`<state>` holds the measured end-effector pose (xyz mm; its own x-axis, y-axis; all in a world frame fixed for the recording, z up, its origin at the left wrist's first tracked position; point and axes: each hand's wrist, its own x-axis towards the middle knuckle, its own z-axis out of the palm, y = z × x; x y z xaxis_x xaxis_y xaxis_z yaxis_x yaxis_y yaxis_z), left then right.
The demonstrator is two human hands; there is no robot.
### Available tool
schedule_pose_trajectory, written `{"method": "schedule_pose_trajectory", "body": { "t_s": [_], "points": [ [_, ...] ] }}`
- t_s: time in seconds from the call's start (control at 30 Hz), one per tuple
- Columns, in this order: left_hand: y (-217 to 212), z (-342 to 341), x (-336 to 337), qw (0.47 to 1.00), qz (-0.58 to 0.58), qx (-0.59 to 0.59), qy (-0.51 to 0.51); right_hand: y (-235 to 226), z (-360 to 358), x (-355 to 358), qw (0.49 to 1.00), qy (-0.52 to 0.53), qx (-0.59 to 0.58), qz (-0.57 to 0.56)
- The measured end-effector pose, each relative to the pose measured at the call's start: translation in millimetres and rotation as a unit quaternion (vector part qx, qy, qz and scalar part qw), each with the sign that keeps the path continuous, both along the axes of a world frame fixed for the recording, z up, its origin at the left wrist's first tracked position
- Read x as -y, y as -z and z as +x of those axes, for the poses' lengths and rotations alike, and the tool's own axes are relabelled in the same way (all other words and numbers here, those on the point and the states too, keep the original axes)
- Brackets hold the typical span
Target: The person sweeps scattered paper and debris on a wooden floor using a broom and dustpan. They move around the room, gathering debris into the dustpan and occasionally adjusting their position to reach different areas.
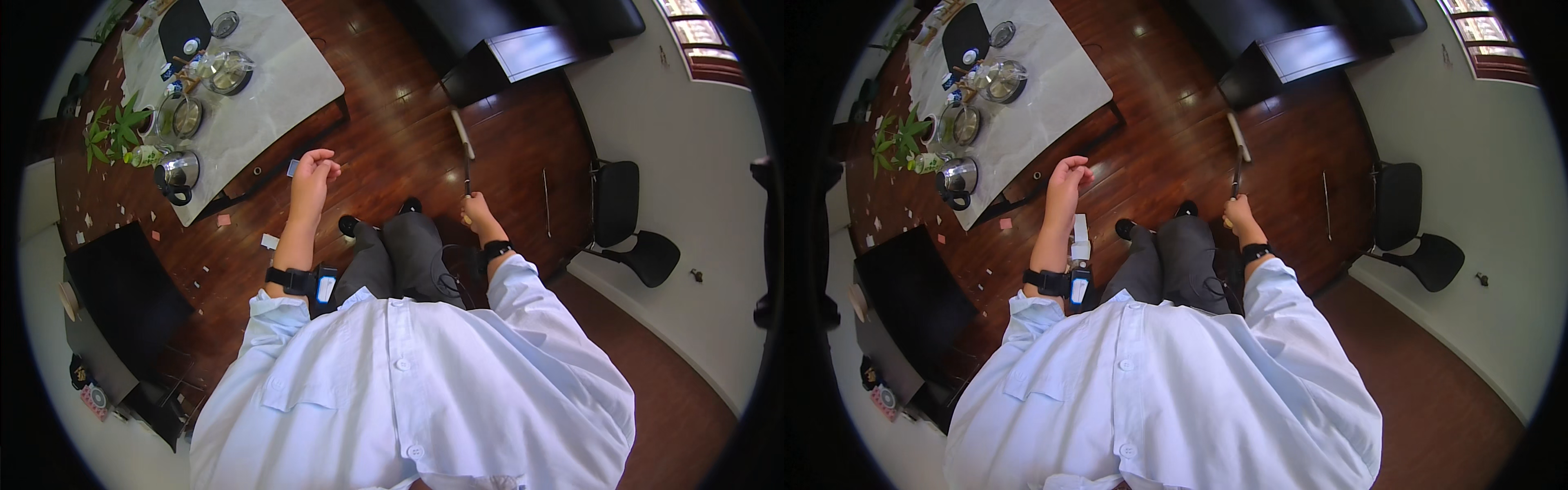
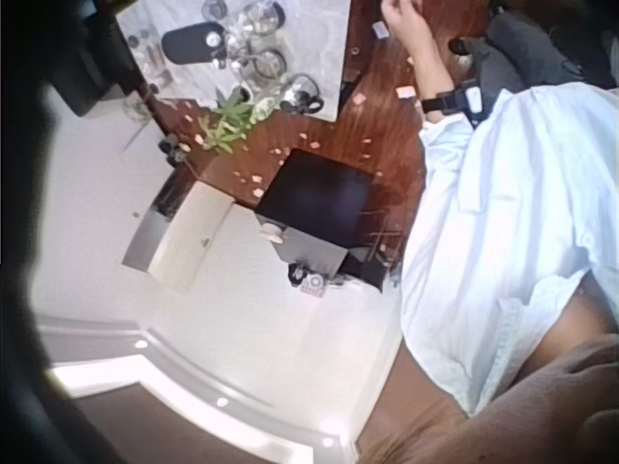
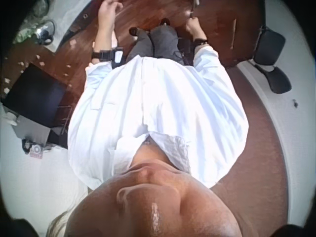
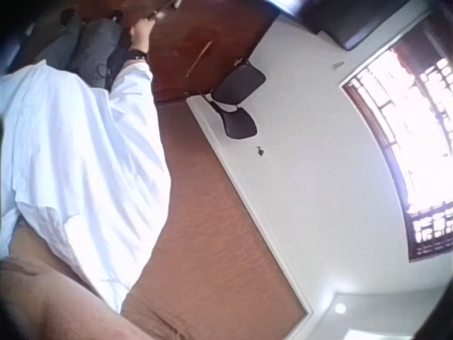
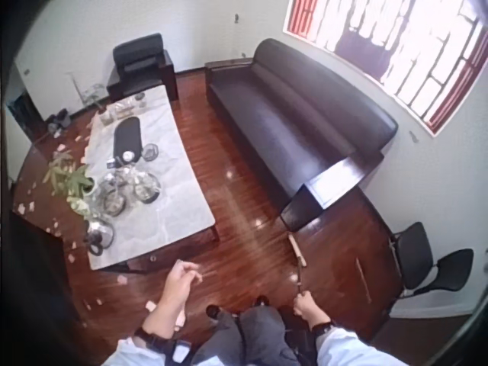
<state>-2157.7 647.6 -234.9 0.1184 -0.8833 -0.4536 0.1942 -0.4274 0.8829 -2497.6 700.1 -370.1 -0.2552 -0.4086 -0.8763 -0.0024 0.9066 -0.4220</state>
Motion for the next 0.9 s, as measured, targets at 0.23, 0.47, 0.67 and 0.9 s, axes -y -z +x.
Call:
{"method": "schedule_pose_trajectory", "body": {
  "t_s": [0.23, 0.47, 0.67, 0.9],
  "points": [
    [-2, 40, -35, 0.999, 0.007, 0.024, -0.037, 83, 68, -41, 0.985, -0.023, 0.097, 0.143],
    [-4, 75, -58, 0.989, -0.036, -0.011, -0.142, -14, 198, -67, 0.943, -0.238, 0.122, 0.199],
    [4, 111, -99, 0.978, -0.013, -0.005, -0.209, -32, 241, -62, 0.923, -0.302, 0.190, 0.142],
    [2, 152, -124, 0.960, -0.020, -0.004, -0.280, -54, 228, -40, 0.944, -0.168, 0.237, 0.157]
  ]
}}
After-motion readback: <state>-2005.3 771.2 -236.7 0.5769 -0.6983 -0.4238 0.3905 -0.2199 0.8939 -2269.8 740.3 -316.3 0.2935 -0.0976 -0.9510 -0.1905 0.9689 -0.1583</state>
